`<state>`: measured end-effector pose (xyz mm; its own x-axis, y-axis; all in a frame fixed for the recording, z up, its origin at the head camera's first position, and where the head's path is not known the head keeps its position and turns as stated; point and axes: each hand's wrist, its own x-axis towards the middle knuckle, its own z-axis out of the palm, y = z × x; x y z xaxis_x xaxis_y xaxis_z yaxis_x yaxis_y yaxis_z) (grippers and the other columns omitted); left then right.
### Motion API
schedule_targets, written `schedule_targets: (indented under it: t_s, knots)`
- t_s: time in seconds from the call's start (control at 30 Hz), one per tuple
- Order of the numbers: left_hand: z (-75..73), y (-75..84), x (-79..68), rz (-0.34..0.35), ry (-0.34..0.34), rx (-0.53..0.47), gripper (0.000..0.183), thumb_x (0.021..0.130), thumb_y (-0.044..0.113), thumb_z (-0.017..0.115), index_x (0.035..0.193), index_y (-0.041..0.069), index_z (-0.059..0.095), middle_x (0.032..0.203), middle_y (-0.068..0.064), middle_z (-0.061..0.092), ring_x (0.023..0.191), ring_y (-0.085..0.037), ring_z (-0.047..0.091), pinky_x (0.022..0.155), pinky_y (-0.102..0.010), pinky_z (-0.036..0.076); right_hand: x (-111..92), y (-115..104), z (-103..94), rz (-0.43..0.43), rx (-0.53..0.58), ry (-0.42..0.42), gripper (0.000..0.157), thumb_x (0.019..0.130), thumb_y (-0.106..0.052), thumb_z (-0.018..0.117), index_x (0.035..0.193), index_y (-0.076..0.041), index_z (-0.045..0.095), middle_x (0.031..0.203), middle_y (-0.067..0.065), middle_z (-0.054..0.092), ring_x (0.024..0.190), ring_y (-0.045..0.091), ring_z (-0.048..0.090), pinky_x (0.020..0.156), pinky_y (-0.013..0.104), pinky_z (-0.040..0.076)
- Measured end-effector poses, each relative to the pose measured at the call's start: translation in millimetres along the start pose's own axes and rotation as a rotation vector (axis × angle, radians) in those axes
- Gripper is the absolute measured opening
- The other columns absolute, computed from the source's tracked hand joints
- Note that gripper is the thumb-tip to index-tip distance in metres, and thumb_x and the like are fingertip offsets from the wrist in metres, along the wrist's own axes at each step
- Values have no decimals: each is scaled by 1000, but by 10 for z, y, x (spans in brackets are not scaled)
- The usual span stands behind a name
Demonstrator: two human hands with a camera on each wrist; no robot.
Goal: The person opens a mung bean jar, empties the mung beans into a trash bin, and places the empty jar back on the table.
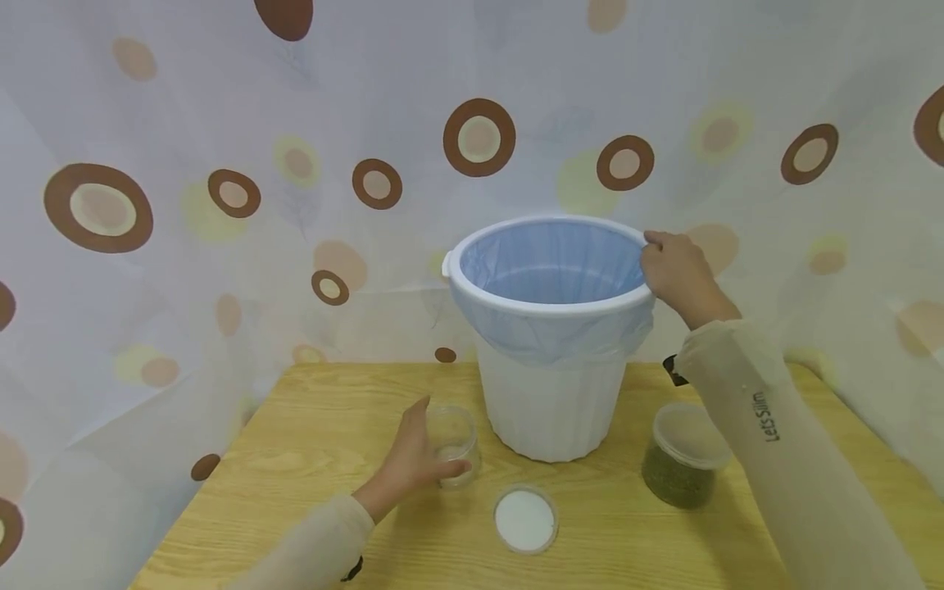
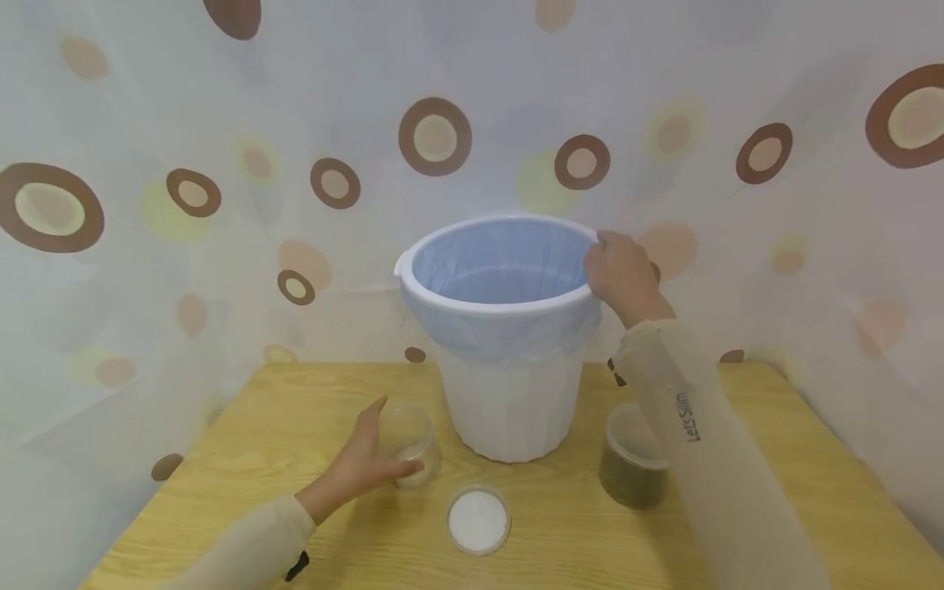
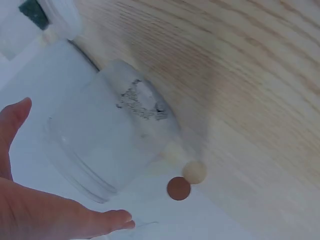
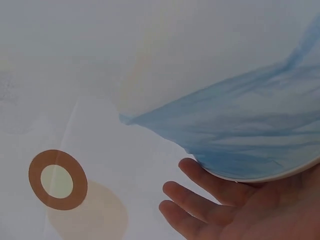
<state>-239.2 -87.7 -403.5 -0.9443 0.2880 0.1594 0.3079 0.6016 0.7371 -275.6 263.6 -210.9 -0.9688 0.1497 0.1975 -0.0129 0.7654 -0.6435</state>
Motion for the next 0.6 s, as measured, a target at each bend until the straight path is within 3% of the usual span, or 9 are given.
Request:
schedule_targets:
  t_s: [0.07,0.13,0.17,0.23,0.53,0.6]
  knots:
    - [26,36,-18,37,13,-2,109,67,19,87,145,-11,18,147,-36,22,136,-51,22,107,-61,25,-14,5,20,9,25,23,58,99,-25,15,150,2,23,135,35,40,90,39,47,74,45,40]
    - [59,83,-35,54,11,-5,109,67,20,87,146,-9,18,150,-34,19,138,-51,16,106,-63,23,-23,7,38,25,57,49,58,99,-25,15,150,1,23,143,33,35,110,43,48,87,49,42]
    - [77,108,-42,57,5,-5,109,67,21,86,147,-7,17,151,-32,18,140,-50,14,107,-64,22,-29,8,45,36,72,60,58,100,-26,15,150,1,22,149,31,28,124,45,40,97,52,38]
    - [110,170,-63,66,-10,1,109,68,22,86,148,-5,17,153,-30,17,141,-49,10,106,-65,21,-36,7,59,57,105,89,58,100,-27,16,150,0,23,152,27,24,137,44,28,107,56,29]
    - [258,406,-213,164,-101,8,106,73,25,84,147,-6,15,151,-32,18,140,-50,12,106,-63,23,-84,37,87,36,185,174,58,102,-32,21,146,3,32,146,28,35,132,44,36,103,57,35]
    - [298,451,-249,176,-131,-10,105,75,25,83,148,-6,15,150,-32,19,139,-50,16,107,-61,25,-110,52,92,25,191,185,60,102,-35,19,145,4,35,143,29,39,124,44,45,97,54,41]
